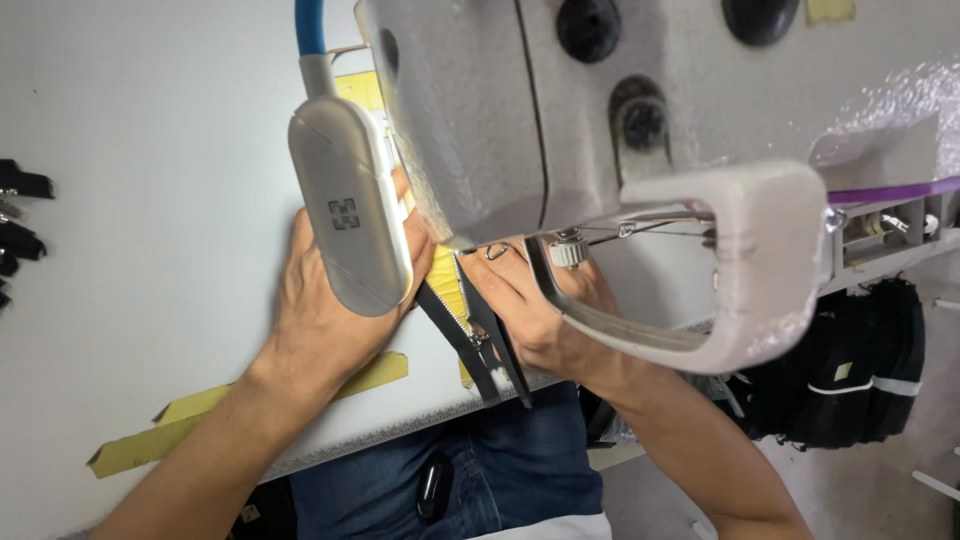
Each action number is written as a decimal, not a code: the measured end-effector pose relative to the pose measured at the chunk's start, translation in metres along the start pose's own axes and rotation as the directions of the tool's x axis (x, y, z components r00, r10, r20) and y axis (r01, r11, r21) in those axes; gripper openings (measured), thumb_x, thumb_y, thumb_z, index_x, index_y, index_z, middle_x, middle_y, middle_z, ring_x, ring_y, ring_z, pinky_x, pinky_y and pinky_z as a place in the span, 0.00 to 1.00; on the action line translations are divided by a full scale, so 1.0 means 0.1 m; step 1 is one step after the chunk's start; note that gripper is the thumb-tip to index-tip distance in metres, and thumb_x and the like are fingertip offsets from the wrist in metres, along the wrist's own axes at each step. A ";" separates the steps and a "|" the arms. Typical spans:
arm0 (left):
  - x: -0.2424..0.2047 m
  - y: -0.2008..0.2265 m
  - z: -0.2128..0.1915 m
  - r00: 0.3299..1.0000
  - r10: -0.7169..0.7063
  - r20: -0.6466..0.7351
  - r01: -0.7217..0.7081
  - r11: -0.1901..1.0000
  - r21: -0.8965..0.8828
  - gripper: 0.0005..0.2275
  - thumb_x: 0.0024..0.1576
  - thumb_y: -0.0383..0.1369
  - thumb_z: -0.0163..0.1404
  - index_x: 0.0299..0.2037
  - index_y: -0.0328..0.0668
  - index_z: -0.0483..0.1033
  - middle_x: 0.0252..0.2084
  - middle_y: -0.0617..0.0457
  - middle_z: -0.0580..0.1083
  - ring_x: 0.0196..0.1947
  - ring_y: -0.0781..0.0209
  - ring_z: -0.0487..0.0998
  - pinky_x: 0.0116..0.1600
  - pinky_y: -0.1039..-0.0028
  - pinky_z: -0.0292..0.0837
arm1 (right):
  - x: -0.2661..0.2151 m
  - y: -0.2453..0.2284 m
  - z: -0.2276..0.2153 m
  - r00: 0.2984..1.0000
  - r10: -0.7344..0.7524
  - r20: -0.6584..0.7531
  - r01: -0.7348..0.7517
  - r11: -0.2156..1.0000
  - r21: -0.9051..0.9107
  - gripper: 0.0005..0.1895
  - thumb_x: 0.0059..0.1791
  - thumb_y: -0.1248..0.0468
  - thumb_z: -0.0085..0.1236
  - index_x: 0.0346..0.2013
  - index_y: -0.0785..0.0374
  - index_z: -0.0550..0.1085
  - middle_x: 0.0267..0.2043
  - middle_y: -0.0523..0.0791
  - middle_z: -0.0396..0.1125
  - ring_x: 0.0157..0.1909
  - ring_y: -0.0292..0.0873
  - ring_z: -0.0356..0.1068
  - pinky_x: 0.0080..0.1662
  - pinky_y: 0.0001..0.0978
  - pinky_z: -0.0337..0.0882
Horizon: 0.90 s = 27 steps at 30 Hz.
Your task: The person uses a sewing machine to stitch a black zipper onto a yellow fabric strip. They guide the materials under the needle, sew along the length, and then cut the thread. The person repeats this process with another zipper and fabric strip, measuring and aligning the materials before sewing.
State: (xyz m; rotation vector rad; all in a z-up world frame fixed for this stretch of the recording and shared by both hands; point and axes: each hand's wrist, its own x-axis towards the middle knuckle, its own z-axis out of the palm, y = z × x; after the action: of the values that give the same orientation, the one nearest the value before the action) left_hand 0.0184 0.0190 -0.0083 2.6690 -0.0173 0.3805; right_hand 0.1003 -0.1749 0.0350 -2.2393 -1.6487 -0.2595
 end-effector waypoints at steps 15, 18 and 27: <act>-0.06 0.06 -0.19 0.973 0.116 -0.198 -0.110 0.993 0.040 0.09 0.68 0.28 0.47 0.45 0.24 0.75 0.55 0.27 0.73 0.63 0.33 0.69 0.74 0.41 0.51 | 0.03 -0.11 0.11 0.998 0.050 -0.045 -0.042 0.986 0.162 0.18 0.54 0.78 0.38 0.54 0.81 0.73 0.51 0.61 0.72 0.45 0.59 0.72 0.54 0.48 0.74; -0.21 0.30 -0.32 0.958 0.119 -0.260 -0.103 0.992 0.076 0.08 0.67 0.30 0.51 0.43 0.32 0.80 0.46 0.31 0.76 0.54 0.35 0.76 0.65 0.47 0.68 | -0.01 -0.23 0.14 0.988 0.091 -0.123 -0.082 0.994 0.078 0.17 0.51 0.81 0.45 0.51 0.73 0.77 0.56 0.58 0.71 0.46 0.58 0.70 0.54 0.46 0.75; -0.68 0.73 -0.14 0.942 -0.109 -0.317 0.077 0.991 -0.113 0.08 0.66 0.27 0.50 0.53 0.35 0.78 0.53 0.42 0.77 0.51 0.46 0.77 0.55 0.62 0.73 | -0.32 -0.59 0.13 0.894 0.385 -0.229 -0.280 0.879 0.386 0.09 0.52 0.72 0.61 0.47 0.64 0.75 0.42 0.50 0.69 0.44 0.48 0.70 0.54 0.43 0.76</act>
State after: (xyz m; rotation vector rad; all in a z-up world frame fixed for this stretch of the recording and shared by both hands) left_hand -0.0562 -0.0441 0.0169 2.4681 0.1850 0.7598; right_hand 0.0342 -0.1827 0.0222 -2.0502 -1.0317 -0.1904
